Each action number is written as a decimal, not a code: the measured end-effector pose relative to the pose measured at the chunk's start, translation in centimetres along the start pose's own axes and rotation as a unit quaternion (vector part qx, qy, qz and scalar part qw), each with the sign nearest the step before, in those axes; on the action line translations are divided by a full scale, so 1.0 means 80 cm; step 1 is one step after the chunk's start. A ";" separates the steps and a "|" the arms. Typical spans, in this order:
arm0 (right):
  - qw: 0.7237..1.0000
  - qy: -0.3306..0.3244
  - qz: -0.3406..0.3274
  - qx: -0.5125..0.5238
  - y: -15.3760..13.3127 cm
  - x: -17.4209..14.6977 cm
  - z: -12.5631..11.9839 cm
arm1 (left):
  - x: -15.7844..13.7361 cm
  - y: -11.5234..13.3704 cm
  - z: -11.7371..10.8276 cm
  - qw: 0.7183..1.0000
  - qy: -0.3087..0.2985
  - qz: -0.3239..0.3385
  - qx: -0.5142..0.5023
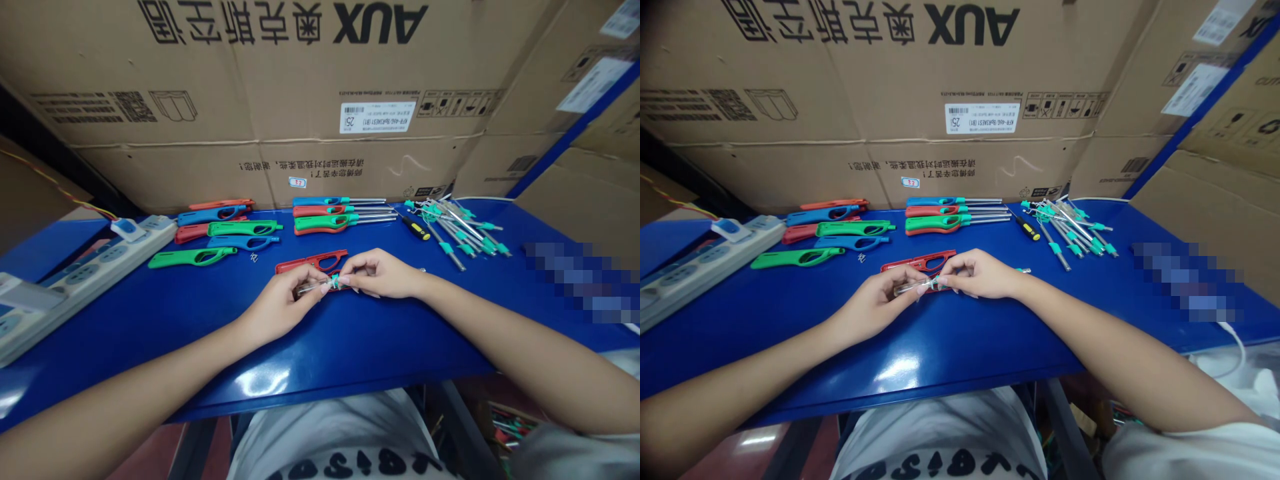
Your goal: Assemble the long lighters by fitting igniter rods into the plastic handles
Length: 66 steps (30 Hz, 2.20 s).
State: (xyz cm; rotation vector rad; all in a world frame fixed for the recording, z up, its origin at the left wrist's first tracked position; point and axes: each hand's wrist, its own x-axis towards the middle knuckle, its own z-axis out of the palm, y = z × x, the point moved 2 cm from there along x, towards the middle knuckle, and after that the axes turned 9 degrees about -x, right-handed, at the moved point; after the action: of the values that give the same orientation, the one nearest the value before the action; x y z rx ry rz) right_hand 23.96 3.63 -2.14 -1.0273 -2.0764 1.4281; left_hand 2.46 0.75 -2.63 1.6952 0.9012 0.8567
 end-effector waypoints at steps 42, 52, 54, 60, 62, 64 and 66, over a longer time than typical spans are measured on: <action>0.997 0.068 -0.010 -0.033 -0.012 0.001 0.011 | -0.002 0.001 0.006 0.999 0.027 -0.005 -0.023; 0.995 0.098 0.004 -0.018 -0.009 0.002 0.021 | -0.004 0.002 0.011 0.999 0.038 -0.008 -0.030; 0.995 0.095 -0.003 -0.024 -0.008 0.002 0.021 | -0.004 0.001 0.011 0.999 0.033 -0.010 -0.029; 0.996 0.077 -0.031 -0.031 -0.012 0.002 0.013 | -0.002 0.008 0.004 1.000 0.013 -0.007 -0.025; 0.997 0.071 -0.031 -0.025 -0.011 0.003 0.009 | -0.002 0.012 -0.001 1.000 0.019 0.001 0.004; 0.997 0.069 -0.023 -0.010 -0.008 0.005 0.007 | -0.002 0.015 -0.006 0.998 0.031 0.009 0.044; 0.997 0.075 -0.011 0.011 -0.005 0.006 0.005 | -0.002 0.016 -0.010 0.996 0.043 0.017 0.074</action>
State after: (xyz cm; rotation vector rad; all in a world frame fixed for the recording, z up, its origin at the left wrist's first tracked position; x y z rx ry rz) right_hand 23.24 3.69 -1.99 -1.0660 -1.9552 1.3167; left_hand 1.94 0.67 -1.24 1.8169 1.0188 0.9106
